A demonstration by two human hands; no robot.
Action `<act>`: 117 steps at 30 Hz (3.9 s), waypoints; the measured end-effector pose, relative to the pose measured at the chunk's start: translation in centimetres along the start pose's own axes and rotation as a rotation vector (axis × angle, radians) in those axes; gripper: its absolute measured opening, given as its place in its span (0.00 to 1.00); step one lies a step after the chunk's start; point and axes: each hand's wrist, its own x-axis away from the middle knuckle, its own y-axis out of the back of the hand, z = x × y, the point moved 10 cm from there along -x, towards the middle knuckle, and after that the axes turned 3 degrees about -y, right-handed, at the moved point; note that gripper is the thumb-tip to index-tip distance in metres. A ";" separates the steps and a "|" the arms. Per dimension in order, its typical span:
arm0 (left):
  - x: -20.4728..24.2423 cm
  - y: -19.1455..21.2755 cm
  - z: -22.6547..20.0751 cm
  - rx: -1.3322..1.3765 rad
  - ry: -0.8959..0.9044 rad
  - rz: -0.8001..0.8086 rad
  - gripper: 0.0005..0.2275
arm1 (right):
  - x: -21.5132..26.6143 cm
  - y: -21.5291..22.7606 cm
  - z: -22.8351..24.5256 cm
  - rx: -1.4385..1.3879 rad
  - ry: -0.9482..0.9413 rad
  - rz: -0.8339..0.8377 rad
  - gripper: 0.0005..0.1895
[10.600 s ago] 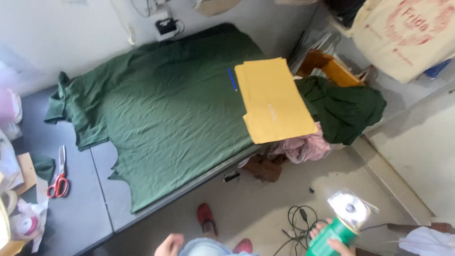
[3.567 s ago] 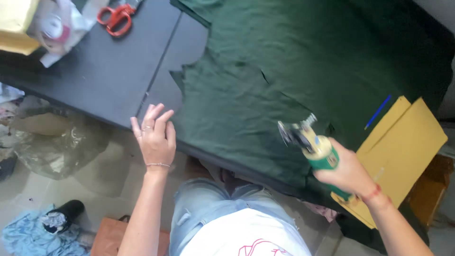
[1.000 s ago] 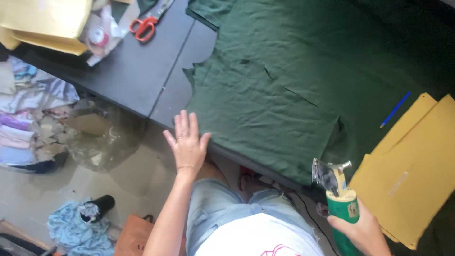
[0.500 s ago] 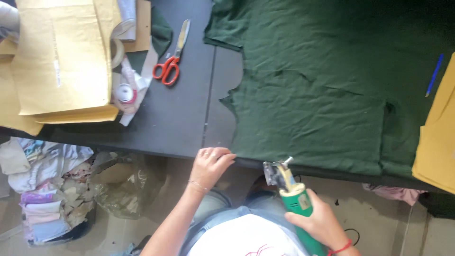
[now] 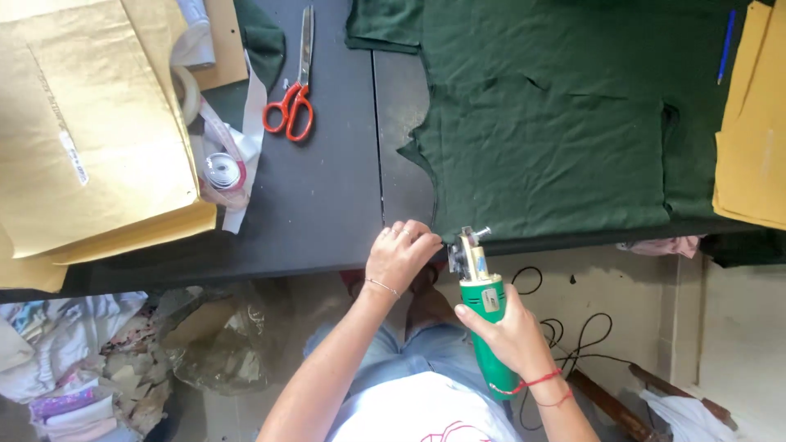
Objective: The person uses a green electric rotary cutter to cut a large piece of dark green fabric on a table. They place a yellow paper pattern on the fabric, trace the outline with a blue pen, and then cut along the marked lines to create fabric pieces.
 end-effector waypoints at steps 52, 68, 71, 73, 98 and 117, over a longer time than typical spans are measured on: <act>7.2 5.4 1.9 0.513 0.178 0.125 0.05 | -7.8 5.6 17.3 -0.319 0.373 -0.127 0.14; 52.7 11.2 18.9 -0.021 1.844 0.167 0.18 | -1.5 -3.3 7.5 -0.643 0.635 0.220 0.14; 53.5 6.6 18.3 0.089 1.914 0.629 0.22 | 0.2 -4.0 8.3 -0.595 0.634 0.169 0.13; 48.2 5.6 17.8 0.129 1.763 0.701 0.20 | 1.1 -4.0 9.1 -0.593 0.626 0.097 0.14; 0.5 10.8 -1.0 0.587 0.288 -0.097 0.09 | -1.9 1.1 17.5 0.022 0.954 -0.571 0.34; -14.4 -12.7 -19.3 0.769 0.345 0.349 0.12 | -41.0 46.3 -40.2 -0.110 -0.083 -0.781 0.31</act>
